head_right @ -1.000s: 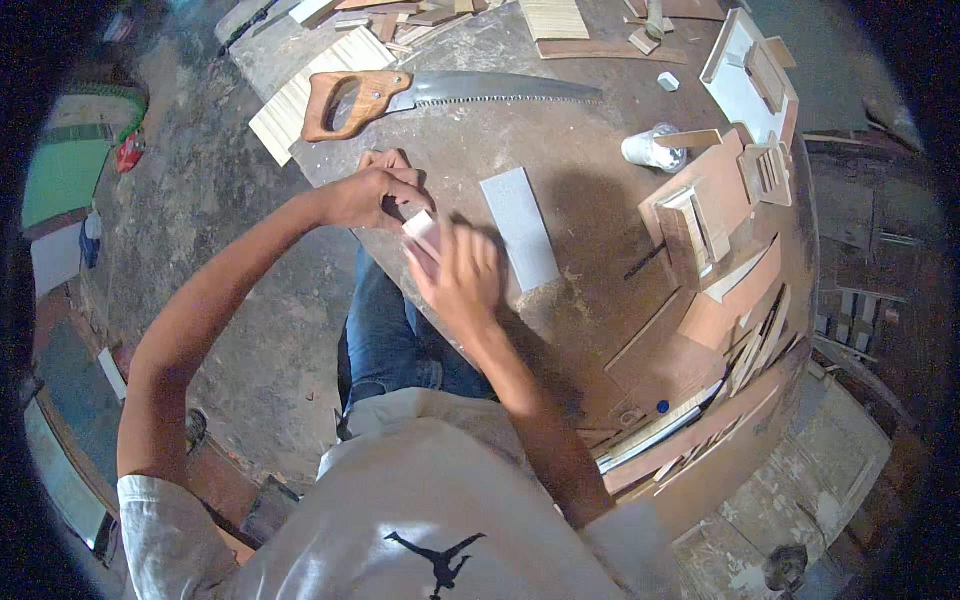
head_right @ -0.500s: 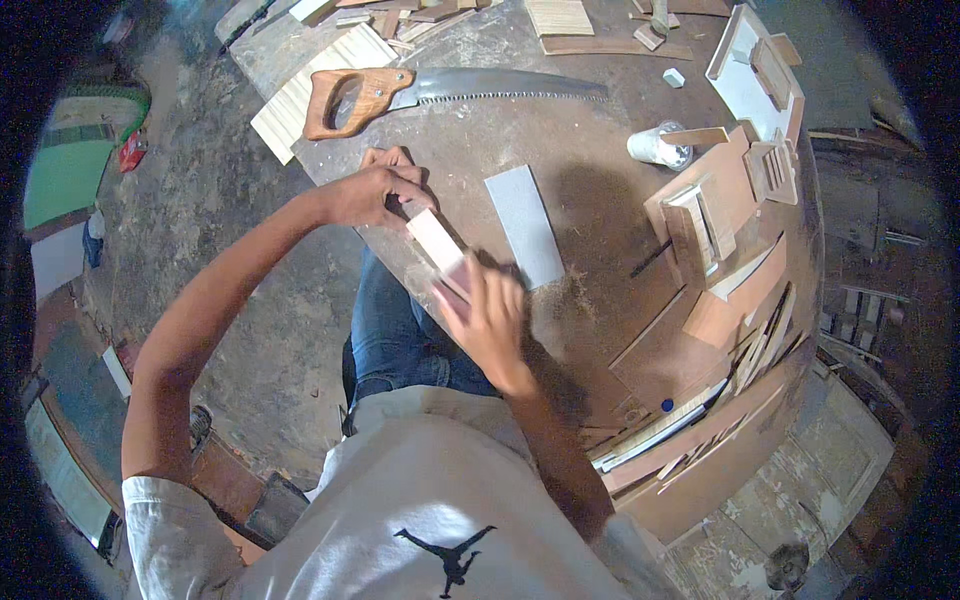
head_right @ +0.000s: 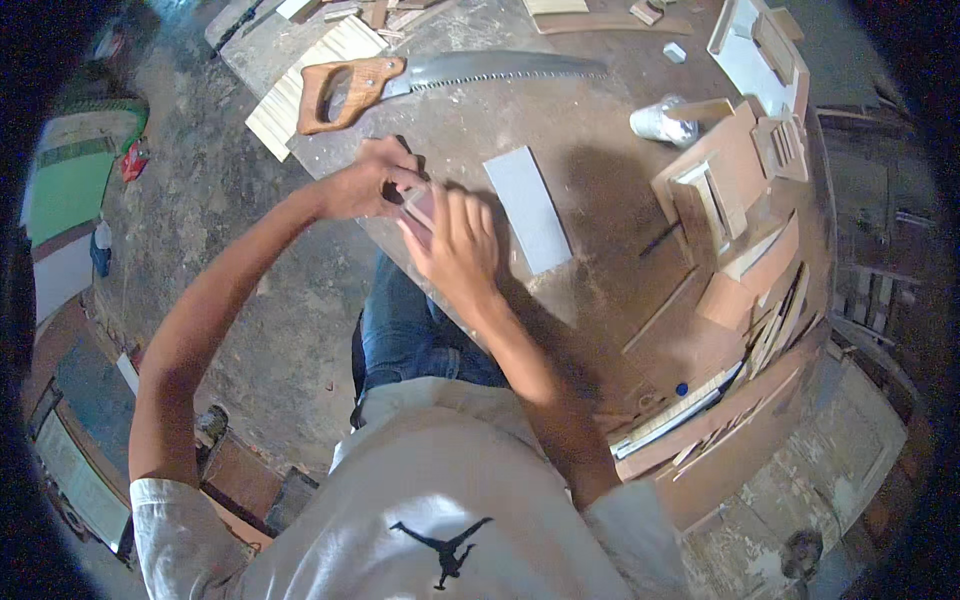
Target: Using a hand saw to cut a small block of wood and then smoothing it with a sanding block.
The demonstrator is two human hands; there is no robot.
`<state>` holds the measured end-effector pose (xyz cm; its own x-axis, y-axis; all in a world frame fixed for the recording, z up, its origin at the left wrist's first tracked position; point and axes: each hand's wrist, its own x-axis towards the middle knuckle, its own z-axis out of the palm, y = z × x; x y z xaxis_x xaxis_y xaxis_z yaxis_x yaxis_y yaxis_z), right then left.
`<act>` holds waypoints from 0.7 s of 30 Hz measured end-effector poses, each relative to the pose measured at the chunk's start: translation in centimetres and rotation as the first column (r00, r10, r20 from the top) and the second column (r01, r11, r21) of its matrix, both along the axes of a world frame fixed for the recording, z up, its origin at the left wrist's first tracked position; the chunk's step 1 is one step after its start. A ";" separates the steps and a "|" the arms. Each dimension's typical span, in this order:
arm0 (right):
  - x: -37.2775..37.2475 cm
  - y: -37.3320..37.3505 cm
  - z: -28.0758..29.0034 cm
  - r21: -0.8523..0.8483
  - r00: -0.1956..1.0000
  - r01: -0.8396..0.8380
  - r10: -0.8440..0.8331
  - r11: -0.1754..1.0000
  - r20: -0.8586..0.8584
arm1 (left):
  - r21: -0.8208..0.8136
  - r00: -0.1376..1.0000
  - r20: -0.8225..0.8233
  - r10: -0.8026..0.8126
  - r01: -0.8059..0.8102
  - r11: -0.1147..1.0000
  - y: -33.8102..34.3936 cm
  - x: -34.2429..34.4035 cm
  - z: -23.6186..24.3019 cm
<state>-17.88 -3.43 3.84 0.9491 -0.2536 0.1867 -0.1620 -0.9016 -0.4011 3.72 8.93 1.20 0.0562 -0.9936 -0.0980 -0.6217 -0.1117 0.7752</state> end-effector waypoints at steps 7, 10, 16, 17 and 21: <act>-4.4 -0.3 -0.7 0.014 0.997 -0.006 0.005 1.000 0.077 | 0.014 1.000 -0.002 -0.001 0.001 1.000 0.1 -0.8 0.6; 3.3 -0.1 -0.6 0.024 0.999 0.010 -0.011 1.000 0.050 | -0.026 1.000 -0.002 -0.010 0.010 1.000 -0.5 -0.1 -0.2; -6.0 -0.1 0.1 -0.024 0.999 0.038 -0.038 0.999 0.006 | 0.042 0.999 -0.034 -0.003 0.005 0.999 0.0 -0.4 1.3; -3.9 -0.4 -1.0 -0.004 0.999 0.008 -0.008 1.000 0.042 | 0.022 0.999 -0.046 -0.004 0.005 1.000 0.0 -0.4 1.3; 0.7 -0.6 -0.7 0.013 0.998 -0.033 0.033 0.999 0.059 | 0.002 1.000 -0.022 0.021 -0.020 1.000 -0.3 -0.4 0.1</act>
